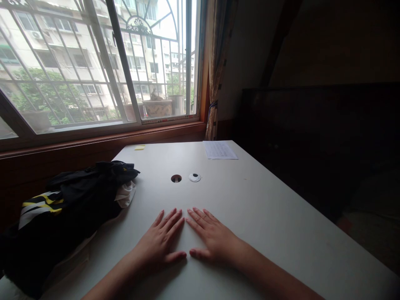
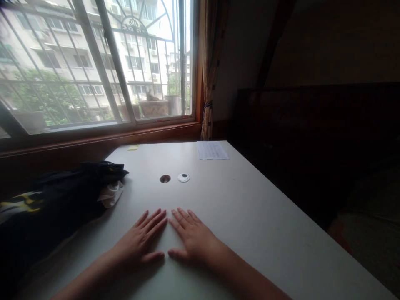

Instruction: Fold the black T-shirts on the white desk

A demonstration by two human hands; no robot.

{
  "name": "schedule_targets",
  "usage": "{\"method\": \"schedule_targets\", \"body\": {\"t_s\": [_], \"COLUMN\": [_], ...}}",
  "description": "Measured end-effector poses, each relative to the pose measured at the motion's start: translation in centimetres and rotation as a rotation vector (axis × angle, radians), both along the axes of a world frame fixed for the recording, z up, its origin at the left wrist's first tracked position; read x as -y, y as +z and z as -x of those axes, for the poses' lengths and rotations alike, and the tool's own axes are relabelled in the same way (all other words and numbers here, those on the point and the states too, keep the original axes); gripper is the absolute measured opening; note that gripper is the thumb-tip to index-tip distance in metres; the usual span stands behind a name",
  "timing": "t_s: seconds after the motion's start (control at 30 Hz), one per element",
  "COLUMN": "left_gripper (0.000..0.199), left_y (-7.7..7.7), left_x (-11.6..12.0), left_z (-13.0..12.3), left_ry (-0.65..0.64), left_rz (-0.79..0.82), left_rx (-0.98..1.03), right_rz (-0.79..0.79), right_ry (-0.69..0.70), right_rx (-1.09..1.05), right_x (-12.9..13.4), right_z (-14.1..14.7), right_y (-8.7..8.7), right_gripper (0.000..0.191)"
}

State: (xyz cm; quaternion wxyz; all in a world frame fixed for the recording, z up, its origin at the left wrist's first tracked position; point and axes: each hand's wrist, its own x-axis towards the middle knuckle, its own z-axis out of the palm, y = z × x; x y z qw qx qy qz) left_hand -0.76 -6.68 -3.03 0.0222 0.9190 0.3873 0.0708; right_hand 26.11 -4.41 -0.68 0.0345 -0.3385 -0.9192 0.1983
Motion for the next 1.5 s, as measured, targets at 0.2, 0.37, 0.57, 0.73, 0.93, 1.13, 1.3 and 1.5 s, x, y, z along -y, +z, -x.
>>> {"method": "schedule_targets", "body": {"t_s": [0.2,0.37,0.57,0.73,0.93,1.13,1.3,1.5], "left_gripper": [0.091,0.091,0.090,0.085,0.083,0.083,0.083,0.077], "left_y": [0.09,0.10,-0.06,-0.17,-0.34,-0.14,0.01,-0.24], "left_x": [0.03,0.06,-0.06,-0.10,-0.12,-0.09,-0.01,-0.16], "left_z": [-0.04,-0.07,-0.02,0.06,0.11,0.12,0.10,0.10], "left_ry": [-0.006,0.000,-0.003,-0.001,-0.003,-0.012,-0.011,-0.004], "left_rz": [-0.008,-0.028,-0.025,-0.049,-0.065,-0.049,-0.051,-0.035], "left_rx": [0.005,0.002,-0.001,0.005,0.017,0.035,0.045,0.063], "right_rz": [0.015,-0.001,0.006,0.005,0.002,-0.006,-0.029,-0.006], "right_ry": [0.002,0.005,-0.001,0.002,0.010,0.015,0.024,0.011], "right_rx": [-0.011,-0.022,-0.010,-0.006,-0.043,-0.064,-0.063,-0.034], "right_x": [0.03,0.05,0.11,0.14,0.08,-0.02,-0.17,-0.22], "right_z": [-0.11,-0.20,-0.10,-0.03,-0.17,-0.32,-0.44,-0.26], "right_y": [0.10,-0.23,0.00,0.14,-0.23,-0.48,-0.72,-0.14], "right_gripper": [0.091,0.091,0.091,0.090,0.089,0.088,0.087,0.087]}}
